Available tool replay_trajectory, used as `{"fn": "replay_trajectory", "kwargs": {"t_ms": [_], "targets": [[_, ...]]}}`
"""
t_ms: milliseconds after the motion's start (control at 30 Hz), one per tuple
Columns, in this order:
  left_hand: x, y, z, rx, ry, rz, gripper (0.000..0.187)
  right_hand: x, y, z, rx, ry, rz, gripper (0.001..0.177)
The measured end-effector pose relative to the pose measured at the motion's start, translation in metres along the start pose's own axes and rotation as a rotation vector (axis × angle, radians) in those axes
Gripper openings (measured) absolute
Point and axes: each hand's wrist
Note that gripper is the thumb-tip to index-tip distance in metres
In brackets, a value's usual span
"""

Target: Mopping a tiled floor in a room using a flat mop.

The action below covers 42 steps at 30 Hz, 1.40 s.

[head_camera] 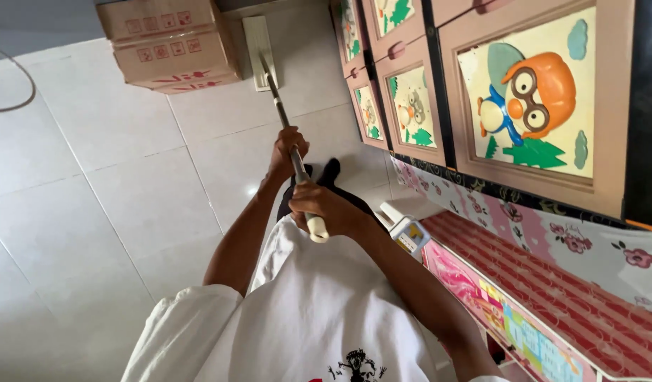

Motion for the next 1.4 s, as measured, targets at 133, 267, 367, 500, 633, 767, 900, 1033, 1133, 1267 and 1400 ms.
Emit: {"fn": "replay_trajectory", "kwargs": {"t_ms": [133,267,367,500,633,767,900,1033,1133,1267,1400], "targets": [[0.039,0.001,-0.008,0.046,0.015,-0.081,0.029,-0.018,-0.029,0.001,-0.011,0.007,0.031,0.028],[0.089,0.019,-0.007,0.184,-0.016,-0.126,0.037,-0.037,-0.059,0.003,0.006,0.002,0.171,0.034],[0.098,0.034,0.015,0.212,-0.007,-0.223,0.035,-0.042,-0.069,-0.002,0.010,0.052,0.255,0.035],[0.137,0.044,0.002,0.288,0.105,-0.375,0.032,-0.038,-0.102,0.039,-0.104,-0.024,0.511,0.036],[0.176,0.042,-0.019,0.349,0.207,-0.438,0.036,-0.045,-0.106,0.028,-0.144,-0.107,0.638,0.034],[0.177,0.039,-0.013,0.355,0.256,-0.457,0.037,-0.038,-0.107,0.029,-0.199,-0.061,0.778,0.033],[0.153,0.028,0.027,0.337,0.077,-0.349,0.059,-0.022,-0.113,0.009,-0.202,-0.085,0.971,0.030],[0.124,0.014,0.092,0.192,-0.035,-0.333,0.048,0.002,-0.115,-0.006,-0.198,-0.121,1.126,0.029],[0.139,-0.002,0.092,0.248,-0.041,-0.289,0.044,0.014,-0.115,-0.015,-0.152,-0.192,1.231,0.029],[0.150,-0.016,0.097,0.263,0.098,-0.462,0.034,0.028,-0.116,-0.027,-0.066,-0.203,1.535,0.028],[0.125,-0.019,0.123,0.155,0.178,-0.743,0.026,0.036,-0.118,-0.030,-0.008,-0.130,1.777,0.027]]}}
Point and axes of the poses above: each hand's wrist, its own y-axis towards the middle knuckle, its own x-axis out of the palm, z = x × y, and after that the axes turned 14 degrees about y, right-handed
